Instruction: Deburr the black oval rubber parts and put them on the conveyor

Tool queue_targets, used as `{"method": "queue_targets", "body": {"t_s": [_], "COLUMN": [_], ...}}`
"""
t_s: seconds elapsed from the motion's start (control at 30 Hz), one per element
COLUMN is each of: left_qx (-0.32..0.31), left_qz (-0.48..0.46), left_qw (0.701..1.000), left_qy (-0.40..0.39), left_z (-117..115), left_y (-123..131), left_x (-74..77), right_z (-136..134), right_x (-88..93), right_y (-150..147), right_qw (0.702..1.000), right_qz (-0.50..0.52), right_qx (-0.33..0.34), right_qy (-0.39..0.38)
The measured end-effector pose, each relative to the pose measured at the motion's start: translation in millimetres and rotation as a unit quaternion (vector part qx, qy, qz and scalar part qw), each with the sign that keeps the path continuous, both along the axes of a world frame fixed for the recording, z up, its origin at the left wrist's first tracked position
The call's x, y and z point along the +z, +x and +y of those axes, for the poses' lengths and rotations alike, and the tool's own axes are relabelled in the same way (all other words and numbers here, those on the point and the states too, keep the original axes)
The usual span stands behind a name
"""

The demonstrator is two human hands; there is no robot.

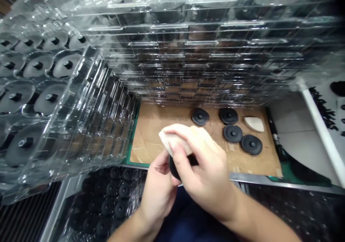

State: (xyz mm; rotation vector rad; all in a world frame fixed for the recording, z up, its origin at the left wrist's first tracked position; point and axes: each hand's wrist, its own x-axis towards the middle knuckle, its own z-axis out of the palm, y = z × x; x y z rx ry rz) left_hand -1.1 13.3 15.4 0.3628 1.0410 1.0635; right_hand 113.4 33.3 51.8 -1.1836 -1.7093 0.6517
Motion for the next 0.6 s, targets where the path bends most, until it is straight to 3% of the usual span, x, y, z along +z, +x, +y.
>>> {"method": "queue_targets", "body": {"t_s": [0.13,0.23,0.33,0.43,0.5,0.53,0.6], "left_qx": [0.010,0.011,-0.002,-0.048,-0.073,-0.079,-0.078], "left_qz": [-0.052,-0.088,-0.120,-0.131,-0.119,-0.117,-0.131], "left_qw": [0.998,0.996,0.993,0.990,0.989,0.989,0.987], "left_qy": [0.027,0.030,0.004,-0.036,-0.045,-0.046,-0.053], "left_z": [-1,0,0,0,0,0,-1], "left_y": [-8,-10,-6,-4,-6,-8,-13], "left_x": [-3.3,-6.4,-4.2,4.4,10.5,12.7,14.0], "right_z": [-15,-24,-13,14,29,33,31], "right_x": [-4.3,-7.3,-0.4,9.9,10.0,6.1,-11.2], "right_y": [14,26,28,27,32,37,46], "right_qw": [0.995,0.994,0.990,0.970,0.954,0.959,0.984], "right_qz": [0.000,-0.063,-0.137,-0.140,-0.125,-0.124,-0.122], "right_qx": [0.092,0.049,0.021,0.177,0.261,0.247,0.130], "right_qy": [-0.040,-0.073,0.003,0.089,0.085,0.069,0.011]}}
